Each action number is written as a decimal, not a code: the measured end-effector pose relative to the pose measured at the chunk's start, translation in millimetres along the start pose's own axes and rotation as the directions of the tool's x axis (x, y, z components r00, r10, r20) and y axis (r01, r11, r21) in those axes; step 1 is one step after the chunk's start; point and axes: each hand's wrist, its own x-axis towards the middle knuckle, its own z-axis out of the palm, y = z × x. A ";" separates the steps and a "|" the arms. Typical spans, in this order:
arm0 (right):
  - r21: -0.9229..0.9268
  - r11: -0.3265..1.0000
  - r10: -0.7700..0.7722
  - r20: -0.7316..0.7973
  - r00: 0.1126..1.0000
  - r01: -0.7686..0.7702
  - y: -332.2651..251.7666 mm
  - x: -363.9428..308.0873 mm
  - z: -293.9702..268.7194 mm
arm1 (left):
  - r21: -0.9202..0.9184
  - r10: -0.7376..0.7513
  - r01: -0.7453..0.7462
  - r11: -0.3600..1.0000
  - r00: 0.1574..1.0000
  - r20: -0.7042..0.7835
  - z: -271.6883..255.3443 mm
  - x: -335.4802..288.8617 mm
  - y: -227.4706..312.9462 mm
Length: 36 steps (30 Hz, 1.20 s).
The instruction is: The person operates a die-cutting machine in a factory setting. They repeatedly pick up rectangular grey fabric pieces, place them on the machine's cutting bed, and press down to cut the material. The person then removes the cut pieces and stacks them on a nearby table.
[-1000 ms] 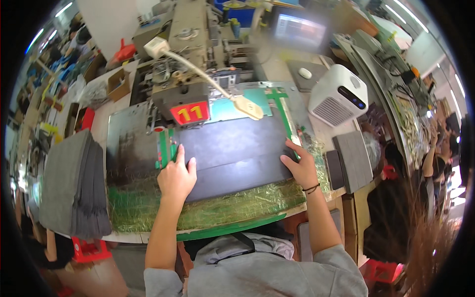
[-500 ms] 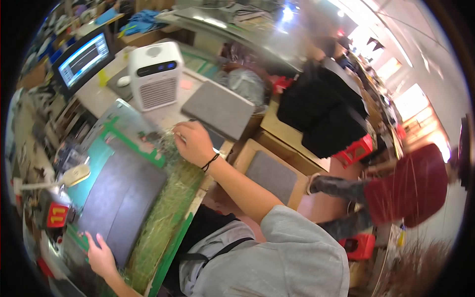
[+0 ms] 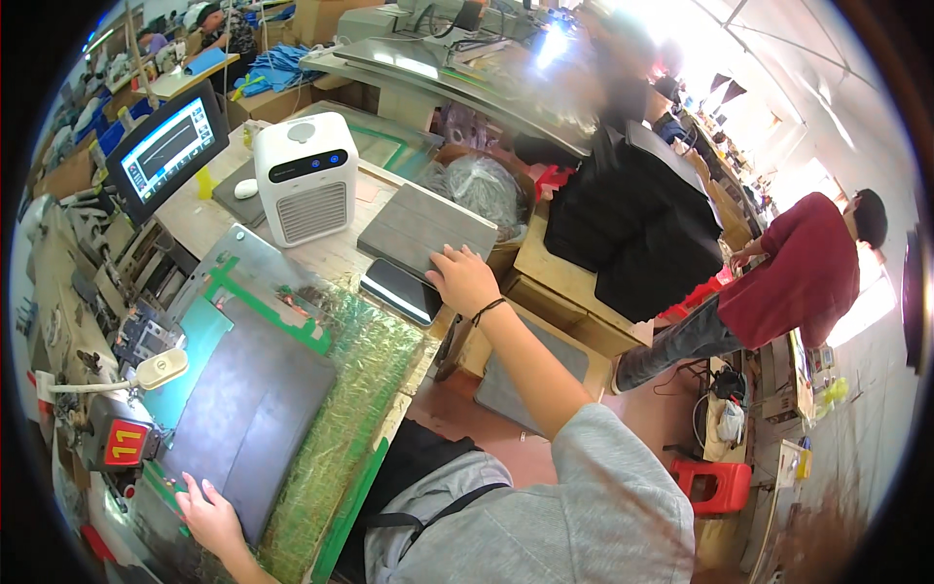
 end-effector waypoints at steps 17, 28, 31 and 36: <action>-0.001 0.986 -0.165 0.010 0.986 0.165 10.1 12.2 -26.2 | -0.301 0.113 -0.153 0.941 0.983 -0.146 -12.8 -4.0 22.2; 0.262 0.850 -0.390 -0.270 0.880 0.457 -138.5 -50.8 -83.9 | -0.397 0.257 -0.345 0.851 0.931 -0.258 -41.2 0.2 32.6; 0.364 0.666 -0.583 -0.291 0.759 0.651 -176.4 -56.8 -71.1 | -0.448 0.288 -0.377 0.811 0.923 -0.256 -49.8 1.7 34.5; 0.525 0.375 -0.822 -0.192 0.536 0.764 -230.4 -42.8 -44.0 | -0.474 0.370 -0.459 0.752 0.888 -0.273 -43.2 0.1 31.5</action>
